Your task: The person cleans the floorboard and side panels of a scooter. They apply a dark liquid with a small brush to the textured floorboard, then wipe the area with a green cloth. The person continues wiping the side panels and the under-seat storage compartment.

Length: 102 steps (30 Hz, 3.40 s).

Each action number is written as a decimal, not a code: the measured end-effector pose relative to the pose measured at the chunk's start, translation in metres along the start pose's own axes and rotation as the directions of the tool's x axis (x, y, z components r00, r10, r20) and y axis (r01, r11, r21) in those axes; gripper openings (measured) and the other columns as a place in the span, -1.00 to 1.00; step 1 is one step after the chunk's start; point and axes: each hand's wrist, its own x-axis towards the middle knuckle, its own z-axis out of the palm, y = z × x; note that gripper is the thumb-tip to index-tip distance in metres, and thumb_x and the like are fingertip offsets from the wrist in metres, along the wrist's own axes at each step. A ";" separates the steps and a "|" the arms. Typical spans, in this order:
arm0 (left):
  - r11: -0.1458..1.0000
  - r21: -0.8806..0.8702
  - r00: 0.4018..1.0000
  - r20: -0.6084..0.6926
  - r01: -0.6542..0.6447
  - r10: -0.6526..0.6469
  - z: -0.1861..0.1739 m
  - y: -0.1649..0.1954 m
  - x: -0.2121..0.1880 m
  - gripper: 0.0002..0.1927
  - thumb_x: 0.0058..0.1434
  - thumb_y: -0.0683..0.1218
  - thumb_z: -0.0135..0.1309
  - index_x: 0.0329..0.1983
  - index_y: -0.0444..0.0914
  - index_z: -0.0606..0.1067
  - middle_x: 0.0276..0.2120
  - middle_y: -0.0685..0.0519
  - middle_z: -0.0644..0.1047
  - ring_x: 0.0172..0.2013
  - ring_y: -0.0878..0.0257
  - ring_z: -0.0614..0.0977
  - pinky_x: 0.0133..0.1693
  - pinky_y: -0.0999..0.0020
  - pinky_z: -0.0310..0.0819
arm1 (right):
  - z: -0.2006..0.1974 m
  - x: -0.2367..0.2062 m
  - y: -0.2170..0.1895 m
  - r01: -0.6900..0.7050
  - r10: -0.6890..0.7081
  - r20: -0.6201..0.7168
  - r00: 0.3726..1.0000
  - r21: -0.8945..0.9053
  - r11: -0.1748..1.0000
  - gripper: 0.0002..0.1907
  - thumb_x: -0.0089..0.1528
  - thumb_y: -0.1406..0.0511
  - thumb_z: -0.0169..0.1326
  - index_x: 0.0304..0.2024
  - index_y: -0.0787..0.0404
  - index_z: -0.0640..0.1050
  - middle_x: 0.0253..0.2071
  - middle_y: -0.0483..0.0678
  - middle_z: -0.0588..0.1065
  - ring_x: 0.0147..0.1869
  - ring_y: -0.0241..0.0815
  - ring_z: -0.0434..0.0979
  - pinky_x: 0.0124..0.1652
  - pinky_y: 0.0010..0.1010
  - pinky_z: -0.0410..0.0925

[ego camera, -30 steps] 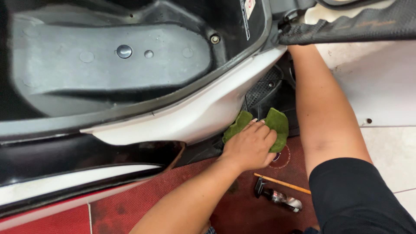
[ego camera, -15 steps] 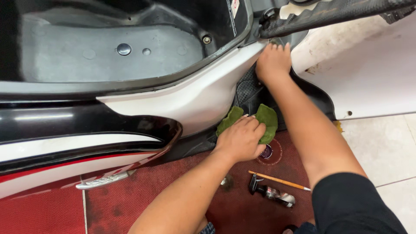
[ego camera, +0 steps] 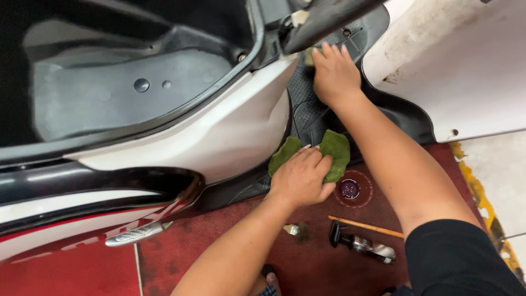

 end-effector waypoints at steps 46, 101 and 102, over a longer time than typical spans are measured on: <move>0.998 0.051 0.999 -0.014 -0.032 0.033 -0.003 0.006 0.005 -0.43 -0.05 0.03 0.31 0.02 -0.29 0.53 -0.15 -0.18 0.55 0.08 -0.13 0.61 0.25 0.03 0.43 | -0.013 0.042 -0.023 -0.215 0.129 0.351 0.928 0.219 0.952 -0.52 0.35 0.08 -0.13 0.34 -0.39 0.39 0.57 0.05 -0.03 0.64 0.29 -0.35 0.37 0.41 -0.49; 0.979 0.203 1.000 -0.019 0.008 -0.004 -0.004 0.034 0.012 -0.41 -0.08 0.04 0.30 0.05 -0.23 0.53 -0.01 -0.19 0.56 0.06 -0.13 0.60 0.13 0.08 0.49 | -0.039 -0.023 -0.005 0.042 -0.154 0.378 0.913 0.289 0.956 -0.39 0.35 0.23 -0.13 0.48 -0.05 0.18 0.58 -0.20 -0.01 0.64 0.20 -0.26 0.46 0.15 -0.31; 0.980 0.199 1.000 -0.010 0.010 -0.008 -0.004 0.034 0.012 -0.41 -0.08 0.03 0.30 0.06 -0.23 0.53 -0.01 -0.19 0.56 0.05 -0.13 0.60 0.13 0.08 0.49 | -0.038 -0.026 -0.003 0.049 -0.167 0.357 0.919 0.317 0.947 -0.37 0.34 0.25 -0.13 0.48 -0.06 0.18 0.58 -0.20 -0.01 0.64 0.20 -0.26 0.46 0.16 -0.31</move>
